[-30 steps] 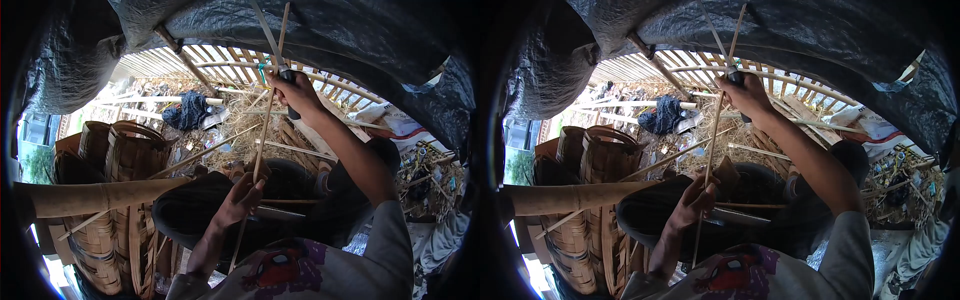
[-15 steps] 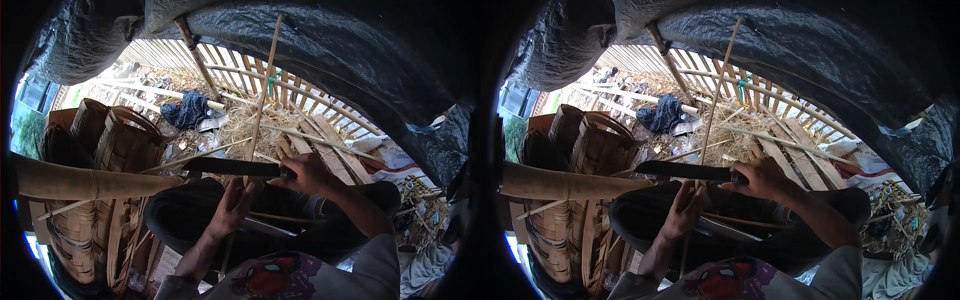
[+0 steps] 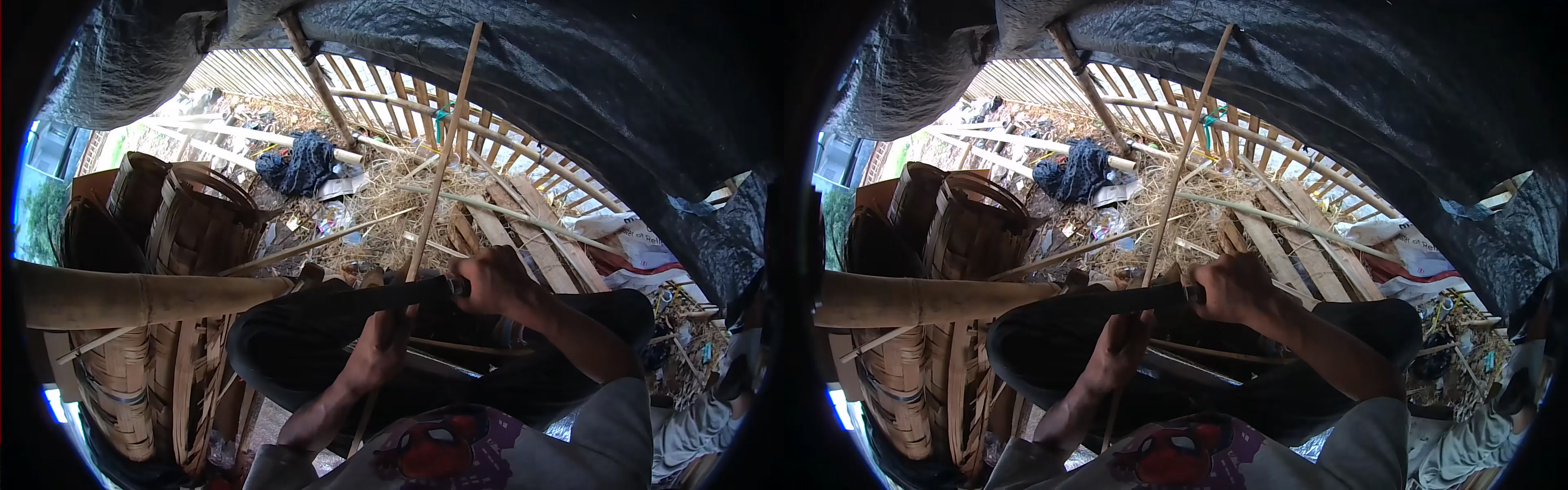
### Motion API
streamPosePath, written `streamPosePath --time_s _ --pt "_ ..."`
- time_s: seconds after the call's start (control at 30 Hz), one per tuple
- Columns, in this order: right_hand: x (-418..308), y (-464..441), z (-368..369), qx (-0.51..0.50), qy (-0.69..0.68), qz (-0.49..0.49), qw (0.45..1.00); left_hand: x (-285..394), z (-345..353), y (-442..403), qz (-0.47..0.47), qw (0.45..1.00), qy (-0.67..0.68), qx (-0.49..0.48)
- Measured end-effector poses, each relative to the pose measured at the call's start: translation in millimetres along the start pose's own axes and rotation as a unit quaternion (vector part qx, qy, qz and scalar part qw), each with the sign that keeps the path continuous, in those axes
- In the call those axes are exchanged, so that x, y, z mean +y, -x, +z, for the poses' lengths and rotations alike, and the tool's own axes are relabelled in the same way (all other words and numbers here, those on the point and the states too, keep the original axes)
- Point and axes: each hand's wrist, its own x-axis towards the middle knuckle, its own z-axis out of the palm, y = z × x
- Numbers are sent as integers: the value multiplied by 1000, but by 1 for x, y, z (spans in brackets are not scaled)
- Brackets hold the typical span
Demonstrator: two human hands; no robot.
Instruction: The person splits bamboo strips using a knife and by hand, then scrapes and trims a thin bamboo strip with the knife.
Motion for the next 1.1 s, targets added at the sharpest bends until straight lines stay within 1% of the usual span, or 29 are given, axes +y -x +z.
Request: streamPosePath --time_s 0.03,0.1,0.13,0.2,0.23,0.3,0.37,0.43,0.5,0.57,0.6,0.67,0.7,0.77,0.83,0.9,0.93,0.97,1.0,1.03,1.07,1.1 --pt "3 -2 2 -2 4 3 1000 0 -1 1 -1 1000 1 1" --pt "6 -4 3 -3 5 9 1000 1 -3 0 21 996 -88 16" --pt "7 -6 2 -1 23 3 1000 -1 -2 -2 20 996 -89 14" --pt "9 -10 -2 2 39 -3 999 0 1 -7 129 975 -161 86" --pt "10 -11 -5 -7 32 12 999 7 2 -6 127 975 -161 86" --pt "17 -14 -7 -16 27 28 999 25 4 -2 9 978 -185 95" --pt "29 -15 -4 16 33 1 999 18 -3 -3 27 979 -180 88" --pt "49 -20 -20 88 37 167 981 15 -4 0 44 980 -176 79" --pt "89 -22 -54 67 106 196 973 13 -6 4 56 974 -210 63" --pt "90 -22 -48 57 76 228 969 13 -6 -1 74 975 -200 70" --pt "87 -19 -39 112 68 217 967 12 -4 -3 85 975 -191 77" --pt "78 -16 -32 129 49 199 970 6 -5 -3 98 974 -188 76" --pt "73 -15 -32 134 31 191 972 3 -5 -2 85 978 -175 75" --pt "72 -10 -23 154 4 140 978 2 -3 -3 73 982 -159 76" --pt "70 -3 -26 97 66 12 993 17 5 -2 101 972 -203 58" --pt "60 -1 -30 60 82 -75 992 19 11 -2 96 974 -199 58" --pt "74 -3 -24 69 32 -8 997 18 11 0 85 974 -200 58" --pt "83 -11 -26 129 36 169 976 17 10 3 82 974 -202 53" --pt "108 -16 -32 148 32 228 962 15 9 5 83 973 -208 55" --pt "118 -22 -45 171 30 283 943 16 7 2 92 970 -215 59" --pt "117 -19 -48 169 33 296 940 17 5 -2 102 969 -217 61" --pt "108 -17 -47 152 12 268 951 17 5 -2 93 969 -223 61"
